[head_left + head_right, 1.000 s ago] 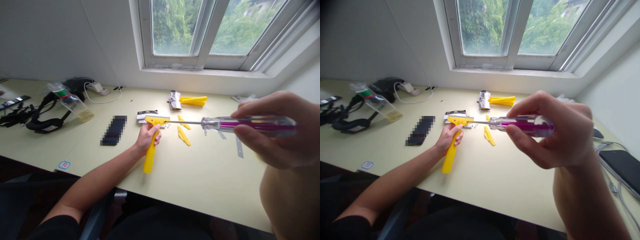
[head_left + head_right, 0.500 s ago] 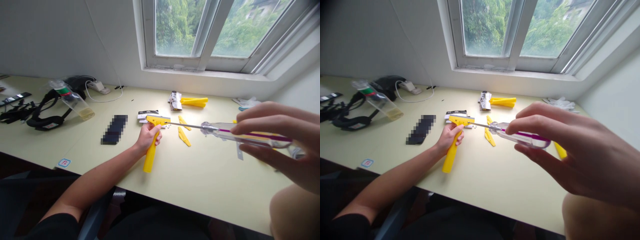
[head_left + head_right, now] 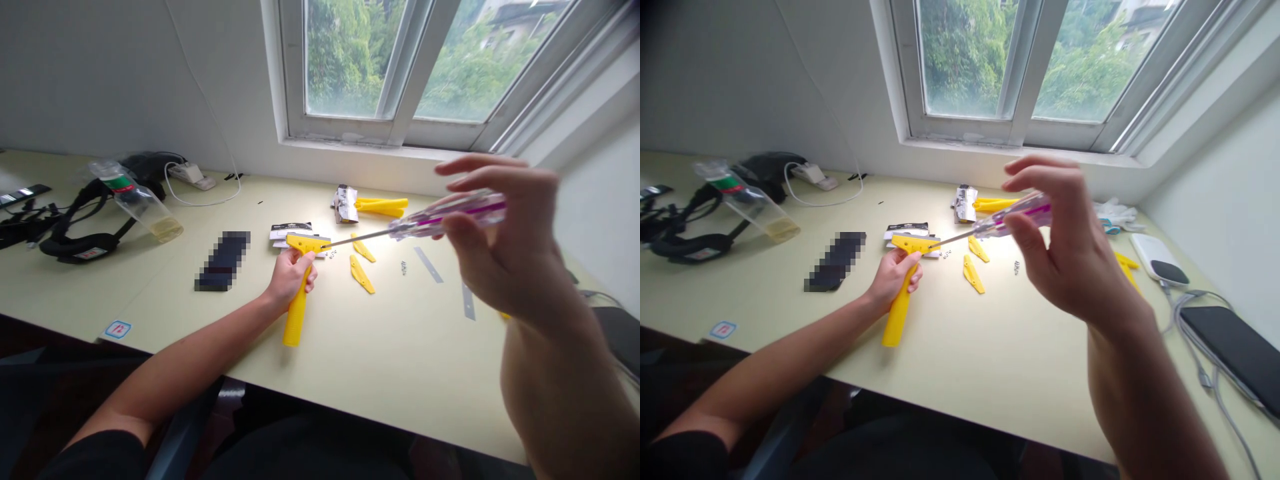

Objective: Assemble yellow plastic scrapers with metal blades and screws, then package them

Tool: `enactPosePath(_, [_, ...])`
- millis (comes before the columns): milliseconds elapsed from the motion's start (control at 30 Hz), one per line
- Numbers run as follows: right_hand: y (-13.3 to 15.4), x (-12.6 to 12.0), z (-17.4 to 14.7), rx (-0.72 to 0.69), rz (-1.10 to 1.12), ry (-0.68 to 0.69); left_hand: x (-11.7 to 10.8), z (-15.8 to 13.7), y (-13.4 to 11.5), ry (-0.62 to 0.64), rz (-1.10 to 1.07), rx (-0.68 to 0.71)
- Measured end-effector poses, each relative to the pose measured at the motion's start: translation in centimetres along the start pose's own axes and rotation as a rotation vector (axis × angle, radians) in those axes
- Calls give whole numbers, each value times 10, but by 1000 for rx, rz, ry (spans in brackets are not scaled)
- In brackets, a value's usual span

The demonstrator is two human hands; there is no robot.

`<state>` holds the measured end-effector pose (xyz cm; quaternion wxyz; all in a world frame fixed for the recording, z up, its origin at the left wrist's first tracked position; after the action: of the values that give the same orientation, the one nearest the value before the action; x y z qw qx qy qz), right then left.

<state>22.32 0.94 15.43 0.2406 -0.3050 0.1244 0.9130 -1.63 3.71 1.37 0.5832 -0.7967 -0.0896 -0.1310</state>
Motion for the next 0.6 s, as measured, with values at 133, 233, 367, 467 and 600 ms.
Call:
enactPosePath(133, [11,1,-1,-82,-30,262,-5,6,-3,-24,-37,1])
enactPosePath(233, [12,-7,-3,50,-361,26,-4,5,-4,24,-22,68])
enactPosePath(367, [3,-10,-4,61,-206,90,-1,2,-3,48,-10,114])
enactPosePath(467, [-1,-10,-5,66,-286,24,-1,1,-2,55,19,125])
enactPosePath(600, [-2,-5,-6,37,-177,25,-1,1,-2,25,27,136])
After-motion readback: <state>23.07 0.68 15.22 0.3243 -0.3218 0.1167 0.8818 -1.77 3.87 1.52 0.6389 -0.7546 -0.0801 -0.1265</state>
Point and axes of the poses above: each hand's wrist, its own z-axis towards the middle knuckle, its own x-axis out of the palm, y = z × x, the point moved 1 cm from there along z, towards the middle knuckle, and after that the axes turned 12 degrees about -x, right-handed, at the moved point
